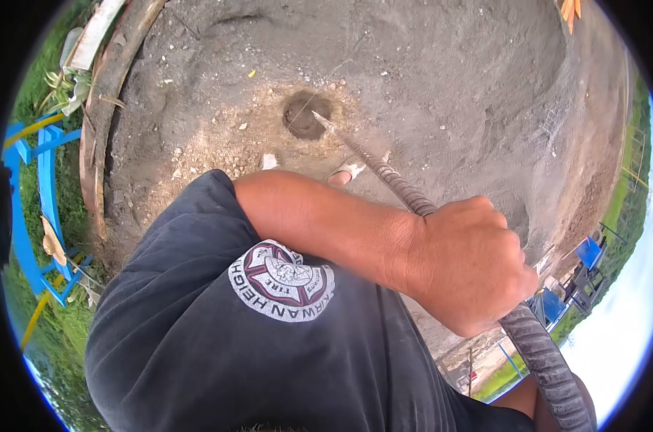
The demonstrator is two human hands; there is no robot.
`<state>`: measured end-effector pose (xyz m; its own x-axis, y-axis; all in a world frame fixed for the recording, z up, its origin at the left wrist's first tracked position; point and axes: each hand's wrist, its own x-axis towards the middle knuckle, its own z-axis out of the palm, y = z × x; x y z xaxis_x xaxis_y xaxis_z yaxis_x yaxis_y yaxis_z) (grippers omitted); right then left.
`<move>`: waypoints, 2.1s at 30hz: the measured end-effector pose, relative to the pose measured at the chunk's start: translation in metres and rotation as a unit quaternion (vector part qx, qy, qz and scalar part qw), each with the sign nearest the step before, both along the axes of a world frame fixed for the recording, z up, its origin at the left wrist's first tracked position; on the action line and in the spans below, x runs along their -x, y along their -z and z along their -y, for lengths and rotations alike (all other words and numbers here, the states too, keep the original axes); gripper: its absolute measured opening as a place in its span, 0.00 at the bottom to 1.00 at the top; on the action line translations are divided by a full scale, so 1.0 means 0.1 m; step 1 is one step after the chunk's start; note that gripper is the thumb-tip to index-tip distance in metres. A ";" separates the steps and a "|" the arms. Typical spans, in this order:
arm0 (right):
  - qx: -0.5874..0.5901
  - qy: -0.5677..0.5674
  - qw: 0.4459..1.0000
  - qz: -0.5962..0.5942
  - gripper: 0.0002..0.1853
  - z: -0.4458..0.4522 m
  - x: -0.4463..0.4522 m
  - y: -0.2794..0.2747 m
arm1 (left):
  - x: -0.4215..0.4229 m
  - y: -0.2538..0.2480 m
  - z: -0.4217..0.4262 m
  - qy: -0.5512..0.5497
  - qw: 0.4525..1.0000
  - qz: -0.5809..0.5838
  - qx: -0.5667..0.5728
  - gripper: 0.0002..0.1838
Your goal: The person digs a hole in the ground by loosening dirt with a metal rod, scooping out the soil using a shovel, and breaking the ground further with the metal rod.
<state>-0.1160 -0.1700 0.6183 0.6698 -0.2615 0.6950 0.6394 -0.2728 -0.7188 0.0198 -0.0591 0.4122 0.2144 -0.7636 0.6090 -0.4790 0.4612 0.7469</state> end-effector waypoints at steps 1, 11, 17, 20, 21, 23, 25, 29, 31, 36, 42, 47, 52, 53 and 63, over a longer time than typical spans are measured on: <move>0.004 0.010 1.000 0.003 0.10 -0.04 -0.13 0.12 | -0.05 -0.03 -0.05 -0.010 1.000 -0.005 0.017 0.12; -0.070 0.124 0.965 -0.218 0.13 0.20 -0.68 3.49 | -0.95 3.99 -1.21 -0.200 0.856 -0.008 -0.476 0.39; -0.016 0.061 0.978 -0.198 0.14 0.32 -0.73 3.52 | -0.50 4.28 -2.67 -0.127 0.647 -0.085 -0.747 0.29; -0.162 0.130 0.960 -0.187 0.12 1.62 -0.81 3.64 | -0.13 4.53 -3.32 -0.142 0.586 -0.116 -0.789 0.28; -0.242 0.156 0.938 -0.194 0.12 2.33 -0.81 3.74 | -0.05 4.45 -3.40 -0.138 0.568 -0.123 -0.802 0.27; -0.230 0.077 0.944 -0.225 0.11 2.81 -0.90 3.80 | 0.05 4.34 -3.43 -0.145 0.559 -0.116 -0.808 0.26; -0.124 0.064 0.970 -0.200 0.12 1.69 -1.05 3.57 | 0.19 4.32 -3.37 -0.170 0.571 -0.104 -0.796 0.25; -0.092 0.052 0.977 -0.185 0.17 0.22 -0.82 3.56 | 0.12 4.06 -2.35 -0.138 0.636 -0.079 -0.755 0.34; 0.004 -0.015 0.987 -0.162 0.18 -0.06 -0.56 3.61 | 0.06 3.92 -1.61 -0.161 0.738 -0.079 -0.650 0.40; 0.031 -0.035 0.976 -0.212 0.16 -0.30 0.01 3.46 | -0.11 3.70 -0.18 0.028 0.915 0.023 -0.403 0.25; -0.058 0.102 0.960 -0.253 0.14 -0.90 0.33 3.41 | -0.20 3.61 -0.05 0.288 0.838 0.079 -0.457 0.11; -0.120 0.198 0.941 -0.248 0.15 -1.23 0.67 3.43 | 0.11 3.75 -0.10 0.278 0.844 0.141 -0.436 0.09; -0.160 0.228 0.955 -0.104 0.16 -0.95 0.90 2.12 | 0.36 2.32 0.11 0.229 0.904 0.154 -0.325 0.10; -0.188 0.248 0.950 -0.040 0.15 -0.89 1.03 1.77 | 0.48 1.92 0.18 0.221 0.915 0.146 -0.303 0.11; -0.073 0.224 0.971 0.033 0.09 -0.42 1.11 0.77 | 0.76 0.83 0.33 0.067 0.994 0.029 0.084 0.14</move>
<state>-0.2268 -0.1279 0.5409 0.4213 -0.6157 0.6660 0.5262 -0.4321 -0.7324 -0.0563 -0.0926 0.3297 0.0784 -0.6687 0.7394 -0.4458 0.6398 0.6260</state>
